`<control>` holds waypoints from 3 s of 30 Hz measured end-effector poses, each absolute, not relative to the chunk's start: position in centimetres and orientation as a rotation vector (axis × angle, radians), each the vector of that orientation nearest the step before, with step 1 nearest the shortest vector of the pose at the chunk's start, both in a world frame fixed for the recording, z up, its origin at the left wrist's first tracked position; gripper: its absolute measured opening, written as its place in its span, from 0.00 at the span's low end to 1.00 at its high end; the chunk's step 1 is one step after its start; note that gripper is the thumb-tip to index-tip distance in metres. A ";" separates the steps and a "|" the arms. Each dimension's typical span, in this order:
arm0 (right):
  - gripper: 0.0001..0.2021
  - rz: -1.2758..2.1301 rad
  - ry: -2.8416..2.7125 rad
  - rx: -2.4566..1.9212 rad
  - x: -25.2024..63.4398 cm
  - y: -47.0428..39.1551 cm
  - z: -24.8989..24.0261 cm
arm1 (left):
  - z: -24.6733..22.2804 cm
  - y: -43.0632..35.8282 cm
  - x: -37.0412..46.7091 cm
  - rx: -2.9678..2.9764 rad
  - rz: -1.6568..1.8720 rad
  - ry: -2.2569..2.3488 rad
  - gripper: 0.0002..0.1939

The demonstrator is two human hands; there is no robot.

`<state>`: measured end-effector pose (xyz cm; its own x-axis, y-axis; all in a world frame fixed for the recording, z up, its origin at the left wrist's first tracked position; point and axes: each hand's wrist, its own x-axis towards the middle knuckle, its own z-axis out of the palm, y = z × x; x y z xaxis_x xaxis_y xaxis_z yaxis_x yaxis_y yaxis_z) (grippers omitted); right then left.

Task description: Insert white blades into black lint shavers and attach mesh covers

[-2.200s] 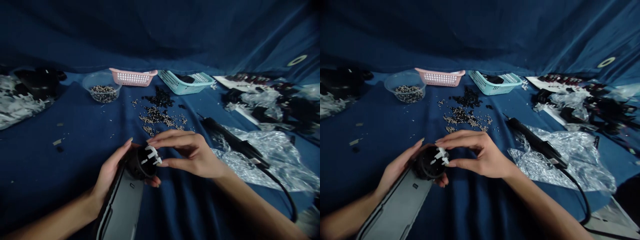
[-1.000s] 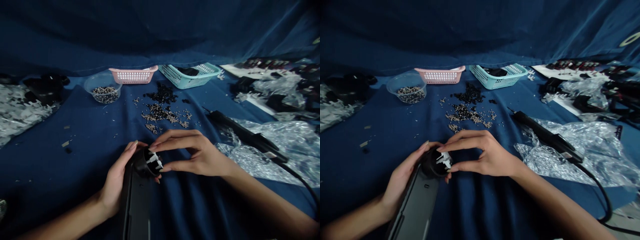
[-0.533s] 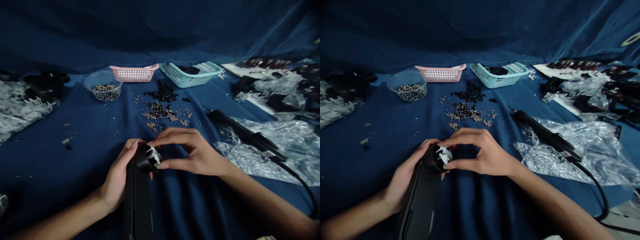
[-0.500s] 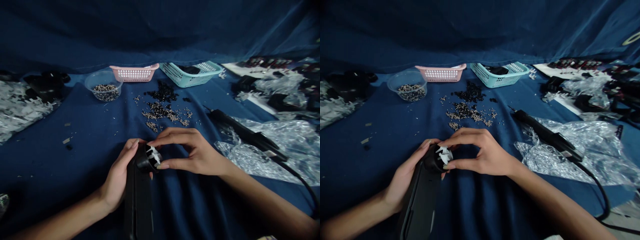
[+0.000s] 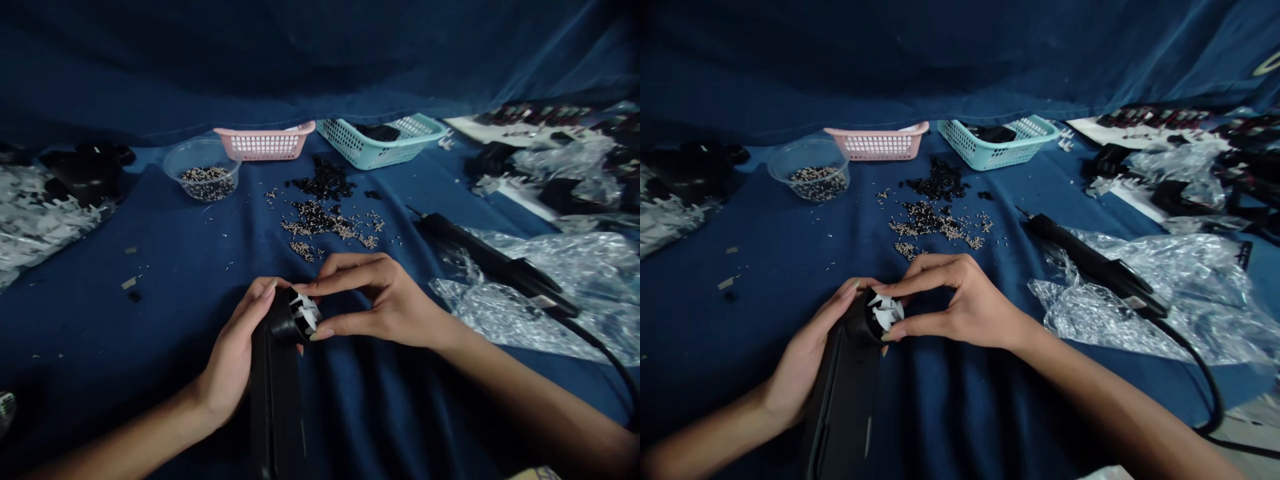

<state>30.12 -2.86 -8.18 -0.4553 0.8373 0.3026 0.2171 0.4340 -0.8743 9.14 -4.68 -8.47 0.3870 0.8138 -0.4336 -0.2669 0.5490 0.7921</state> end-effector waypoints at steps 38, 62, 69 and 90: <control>0.20 0.987 -1.940 -0.772 30.7 -2.7 -6.9 | -8.7 -3.4 8.8 0.327 0.616 0.861 0.21; 0.15 0.619 -2.226 -0.637 30.7 -3.2 -7.0 | -8.2 -3.9 9.5 0.346 0.642 1.053 0.14; 0.14 0.543 -2.283 -0.578 30.3 -3.6 -7.2 | -7.5 -4.0 9.7 0.328 0.654 1.125 0.12; 0.12 0.628 -2.161 -0.663 30.5 -2.9 -7.1 | -7.7 -2.8 9.5 0.204 0.697 0.853 0.25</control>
<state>30.55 -2.93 -7.13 -0.5639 0.6338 0.5294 0.2514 0.7424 -0.6210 9.55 -2.79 -7.75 0.4538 0.6387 -0.6214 -0.4818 0.7625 0.4318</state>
